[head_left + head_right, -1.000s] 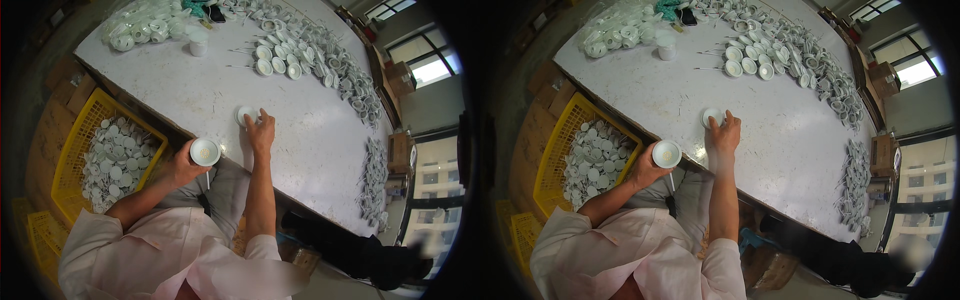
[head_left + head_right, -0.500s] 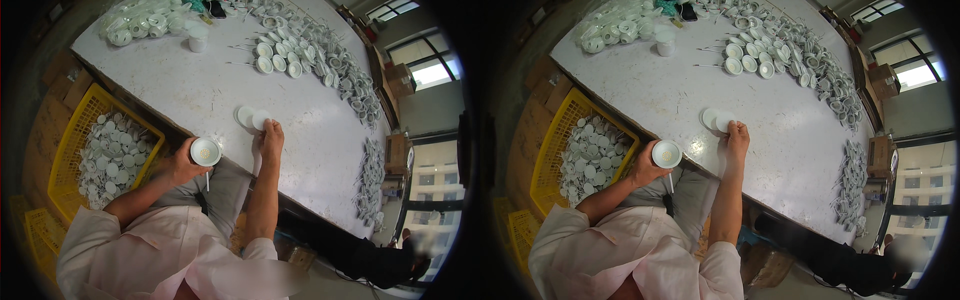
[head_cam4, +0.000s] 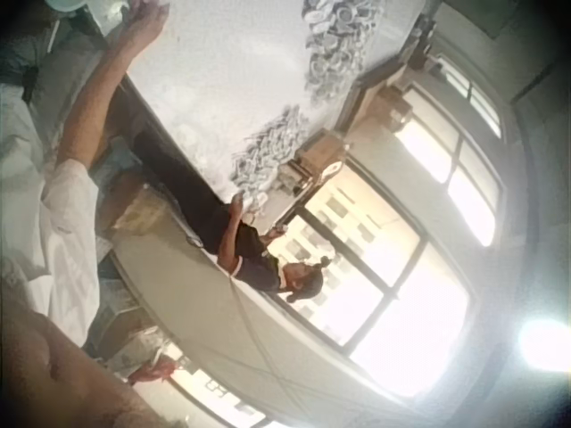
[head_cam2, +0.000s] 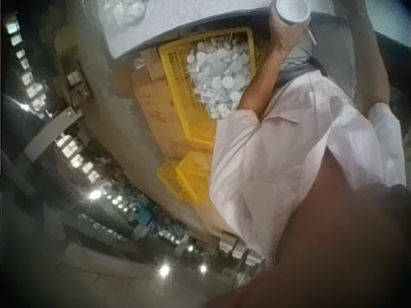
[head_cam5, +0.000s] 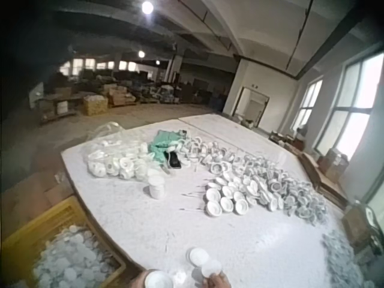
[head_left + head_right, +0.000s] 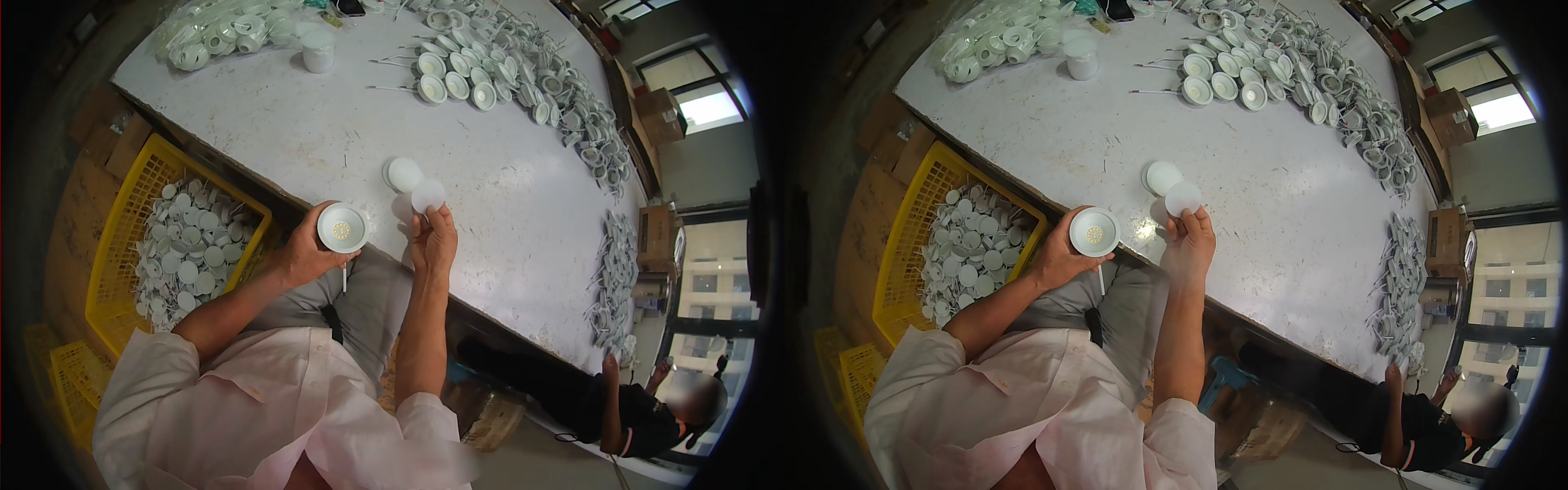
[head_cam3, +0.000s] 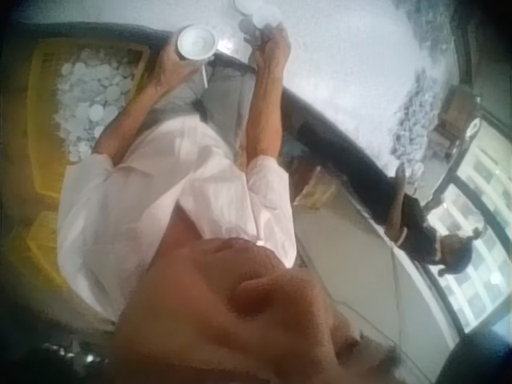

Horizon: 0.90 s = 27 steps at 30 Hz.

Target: The person repeatedly takes lamp housings and circular diffuser discs, inserts the discs into the housings, and presses them into place by hand.

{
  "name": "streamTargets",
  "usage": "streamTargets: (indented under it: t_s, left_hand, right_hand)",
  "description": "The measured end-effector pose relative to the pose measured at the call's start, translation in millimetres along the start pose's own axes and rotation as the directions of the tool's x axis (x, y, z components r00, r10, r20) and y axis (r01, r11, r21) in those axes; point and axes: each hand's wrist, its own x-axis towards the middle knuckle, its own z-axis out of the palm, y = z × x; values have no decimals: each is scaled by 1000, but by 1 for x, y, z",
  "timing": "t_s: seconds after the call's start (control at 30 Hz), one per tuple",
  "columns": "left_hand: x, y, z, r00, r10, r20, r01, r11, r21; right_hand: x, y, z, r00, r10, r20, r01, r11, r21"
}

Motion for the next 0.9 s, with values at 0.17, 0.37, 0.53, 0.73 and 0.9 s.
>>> streamTargets:
  t_s: [0.17, 0.37, 0.53, 0.73, 0.9]
  left_hand:
    - [-1, 2, -2, 999, -30, 13, 29, 999, 30]
    - [-3, 9, 1, 993, -63, -96, 70, 995, 76]
    - [4, 10, 4, 988, 111, -107, -61, 918, 391]
    - [7, 7, 6, 990, 114, -88, -85, 956, 282]
    - [6, 0, 2, 991, 131, -14, -121, 944, 306]
  right_hand:
    - [-12, 5, -1, 1000, 13, 6, -13, 999, 45]
    - [-26, 11, -3, 999, 26, -42, -30, 995, -91]
    - [-43, 19, 8, 1000, 19, -15, -23, 931, -365]
    - [-55, 24, 21, 998, 62, 20, -48, 908, -416]
    - [-54, 32, 19, 996, 89, 16, -73, 901, -428]
